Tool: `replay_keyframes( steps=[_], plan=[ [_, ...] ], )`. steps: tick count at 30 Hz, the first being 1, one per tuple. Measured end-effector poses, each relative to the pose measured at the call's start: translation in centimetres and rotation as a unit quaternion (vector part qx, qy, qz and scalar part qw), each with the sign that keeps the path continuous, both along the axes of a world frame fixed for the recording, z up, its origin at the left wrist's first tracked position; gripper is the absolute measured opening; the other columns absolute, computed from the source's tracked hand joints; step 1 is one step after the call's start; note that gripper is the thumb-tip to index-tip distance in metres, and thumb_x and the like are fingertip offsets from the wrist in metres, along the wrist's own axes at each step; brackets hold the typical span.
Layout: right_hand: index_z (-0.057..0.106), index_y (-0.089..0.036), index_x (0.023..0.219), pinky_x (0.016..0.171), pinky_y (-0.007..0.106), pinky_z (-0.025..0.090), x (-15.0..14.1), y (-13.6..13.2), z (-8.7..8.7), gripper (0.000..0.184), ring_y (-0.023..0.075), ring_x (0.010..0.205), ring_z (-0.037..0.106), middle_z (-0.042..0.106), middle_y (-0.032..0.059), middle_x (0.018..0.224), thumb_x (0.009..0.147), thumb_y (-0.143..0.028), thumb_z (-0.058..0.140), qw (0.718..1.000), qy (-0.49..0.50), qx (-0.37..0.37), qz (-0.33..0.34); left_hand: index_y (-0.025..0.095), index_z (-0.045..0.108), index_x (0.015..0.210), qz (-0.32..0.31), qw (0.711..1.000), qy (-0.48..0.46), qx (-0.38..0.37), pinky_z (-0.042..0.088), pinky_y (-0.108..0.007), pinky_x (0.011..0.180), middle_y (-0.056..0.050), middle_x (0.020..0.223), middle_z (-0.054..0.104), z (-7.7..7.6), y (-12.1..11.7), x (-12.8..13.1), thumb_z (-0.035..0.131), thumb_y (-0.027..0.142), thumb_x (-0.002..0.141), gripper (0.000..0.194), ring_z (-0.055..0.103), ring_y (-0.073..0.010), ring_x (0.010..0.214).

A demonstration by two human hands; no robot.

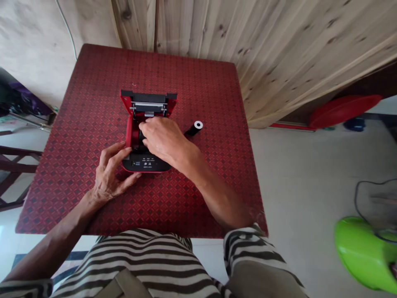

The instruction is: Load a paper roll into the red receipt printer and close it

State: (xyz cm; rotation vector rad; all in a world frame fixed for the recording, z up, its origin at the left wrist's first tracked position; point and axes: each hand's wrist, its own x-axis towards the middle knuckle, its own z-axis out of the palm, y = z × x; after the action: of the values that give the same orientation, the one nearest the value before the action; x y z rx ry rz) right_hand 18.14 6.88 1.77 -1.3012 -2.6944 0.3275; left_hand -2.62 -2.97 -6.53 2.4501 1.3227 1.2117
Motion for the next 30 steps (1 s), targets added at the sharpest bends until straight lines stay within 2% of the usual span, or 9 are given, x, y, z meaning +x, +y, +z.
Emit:
replay_keyframes(
  steps=[6,8,10,14,18,21,24,28,30],
  plan=[
    [0.074,-0.024,0.102,0.1,0.046,0.059,2.8,-4.4,3.5,0.012,0.0284,0.106,0.073,0.08,0.0058,0.104,0.093,-0.016,0.072,0.979,0.196,0.044,-0.048,0.027,0.048,0.158,-0.001,1.0,0.007,0.002,0.065,-0.047,0.108,-0.015,0.146,0.061,0.0,0.1,-0.2,0.079,0.05,0.095,0.074,0.066,-0.0303,0.133],
    [0.074,-0.027,0.111,0.098,0.044,0.061,5.0,-6.4,4.6,0.018,0.0261,0.104,0.076,0.081,0.0025,0.11,0.094,-0.02,0.074,0.963,0.265,0.008,-0.054,0.026,0.048,0.158,-0.008,1.0,0.005,0.005,0.065,-0.045,0.108,-0.016,0.145,0.062,0.1,0.2,-0.3,0.078,0.049,0.096,0.072,0.067,-0.0301,0.132],
    [0.074,-0.031,0.118,0.096,0.042,0.062,7.5,-8.4,4.6,0.026,0.0239,0.102,0.078,0.081,0.0004,0.113,0.093,-0.025,0.078,0.937,0.338,-0.06,-0.063,0.025,0.049,0.157,-0.008,1.0,0.004,0.009,0.064,-0.045,0.109,-0.016,0.145,0.062,0.2,0.2,-0.3,0.078,0.048,0.096,0.071,0.067,-0.0297,0.132],
    [0.073,-0.031,0.122,0.095,0.04,0.062,11.0,-11.6,1.2,0.033,0.024,0.108,0.079,0.083,0.0024,0.12,0.09,-0.023,0.079,0.883,0.418,-0.164,-0.133,0.027,0.049,0.156,0.003,1.0,0.014,0.016,0.063,-0.049,0.11,-0.015,0.145,0.063,0.1,0.3,-0.3,0.082,0.049,0.093,0.075,0.066,-0.0306,0.133],
    [0.076,-0.027,0.117,0.098,0.041,0.061,10.6,-13.3,-3.8,0.031,0.0239,0.111,0.079,0.084,0.004,0.12,0.087,-0.019,0.075,0.871,0.398,-0.193,-0.211,0.026,0.05,0.156,0.0,1.0,0.014,0.023,0.062,-0.05,0.112,-0.014,0.144,0.065,0.1,0.5,-0.3,0.082,0.05,0.092,0.075,0.066,-0.0312,0.132],
    [0.076,-0.025,0.119,0.096,0.04,0.061,9.5,-14.0,-6.2,0.031,0.0226,0.109,0.079,0.083,0.0046,0.12,0.088,-0.021,0.076,0.864,0.395,-0.219,-0.222,0.025,0.051,0.156,-0.007,1.0,0.006,0.028,0.061,-0.048,0.111,-0.015,0.143,0.064,0.2,0.6,-0.3,0.083,0.047,0.091,0.075,0.066,-0.0311,0.132],
    [0.076,-0.026,0.123,0.101,0.041,0.061,9.6,-14.4,-6.5,0.032,0.022,0.111,0.079,0.083,0.005,0.123,0.091,-0.025,0.078,0.863,0.392,-0.233,-0.218,0.025,0.052,0.156,-0.011,0.999,0.005,0.03,0.061,-0.047,0.111,-0.015,0.144,0.063,0.3,0.7,-0.4,0.085,0.046,0.09,0.077,0.066,-0.0312,0.131],
    [0.073,-0.03,0.134,0.105,0.046,0.063,11.9,-13.5,-5.7,0.055,0.0247,0.119,0.078,0.081,0.0074,0.133,0.083,-0.036,0.092,0.838,0.426,-0.27,-0.209,0.026,0.051,0.156,-0.007,0.999,0.015,0.032,0.062,-0.048,0.11,-0.014,0.143,0.064,0.2,0.8,-0.5,0.083,0.049,0.091,0.076,0.067,-0.031,0.13],
    [0.075,-0.029,0.129,0.105,0.049,0.064,13.5,-11.8,-6.0,0.049,0.0257,0.118,0.079,0.082,0.0085,0.128,0.084,-0.042,0.09,0.823,0.461,-0.223,-0.246,0.026,0.051,0.155,-0.002,0.999,0.018,0.031,0.062,-0.048,0.109,-0.014,0.142,0.064,0.1,0.7,-0.5,0.082,0.051,0.091,0.075,0.067,-0.0311,0.131]
  ],
)
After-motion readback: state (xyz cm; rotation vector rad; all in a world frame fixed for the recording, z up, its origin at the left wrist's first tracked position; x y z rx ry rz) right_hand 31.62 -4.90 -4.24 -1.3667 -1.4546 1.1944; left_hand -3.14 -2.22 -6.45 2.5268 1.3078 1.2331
